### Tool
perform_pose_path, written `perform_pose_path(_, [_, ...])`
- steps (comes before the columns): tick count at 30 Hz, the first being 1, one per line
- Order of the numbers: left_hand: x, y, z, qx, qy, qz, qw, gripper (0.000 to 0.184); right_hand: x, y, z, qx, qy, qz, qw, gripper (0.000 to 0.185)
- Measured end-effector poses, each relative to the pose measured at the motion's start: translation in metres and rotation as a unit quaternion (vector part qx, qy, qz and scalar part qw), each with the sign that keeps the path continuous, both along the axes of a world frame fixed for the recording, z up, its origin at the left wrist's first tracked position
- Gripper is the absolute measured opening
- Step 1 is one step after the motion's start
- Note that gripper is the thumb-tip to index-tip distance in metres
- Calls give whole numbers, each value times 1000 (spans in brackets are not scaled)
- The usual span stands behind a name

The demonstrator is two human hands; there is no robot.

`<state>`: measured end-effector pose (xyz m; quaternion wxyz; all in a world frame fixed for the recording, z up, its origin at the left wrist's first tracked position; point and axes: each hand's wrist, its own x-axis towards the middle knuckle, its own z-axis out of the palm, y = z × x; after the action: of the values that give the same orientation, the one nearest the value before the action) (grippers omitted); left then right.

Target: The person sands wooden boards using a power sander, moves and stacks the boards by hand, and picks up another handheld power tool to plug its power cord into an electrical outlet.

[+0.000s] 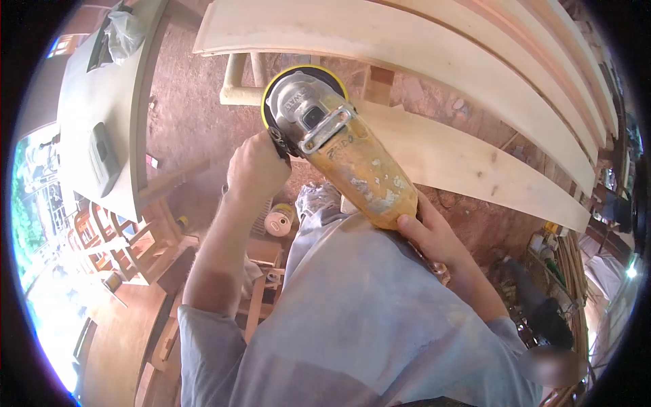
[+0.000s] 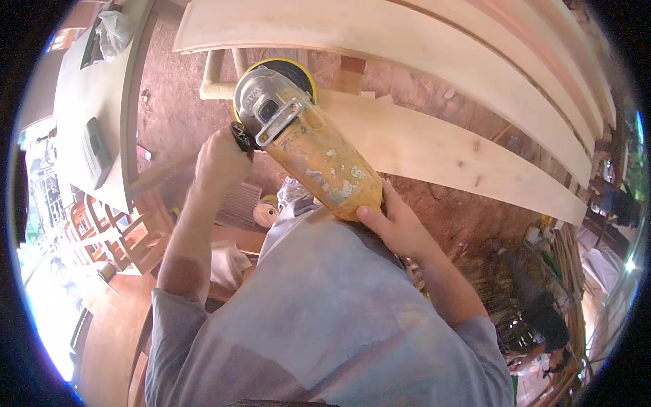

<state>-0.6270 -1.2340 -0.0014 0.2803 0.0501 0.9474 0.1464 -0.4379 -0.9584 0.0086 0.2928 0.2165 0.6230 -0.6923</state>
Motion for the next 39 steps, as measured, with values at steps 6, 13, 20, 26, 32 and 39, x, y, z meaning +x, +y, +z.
perform_pose_path(6, [7,-31,7,10,-41,-47,998,19,18,-48,18,-62,-36,-93,993,80])
perform_pose_path(13, [5,-46,-19,36,-8,-56,998,17,15,-63,-7,-17,-69,-73,995,80])
perform_pose_path(20, [5,84,-58,41,43,-25,998,24,-11,90,-38,35,-1,25,999,79])
perform_pose_path(26, [12,201,-88,-5,-25,-39,999,28,29,184,-84,-51,-21,-99,994,80])
perform_pose_path(32, [70,338,-57,-13,-69,-44,997,29,106,304,-66,-25,-35,-112,993,82])
perform_pose_path(39, [146,495,-45,7,-92,-66,994,27,190,455,-37,-32,-54,-166,984,81])
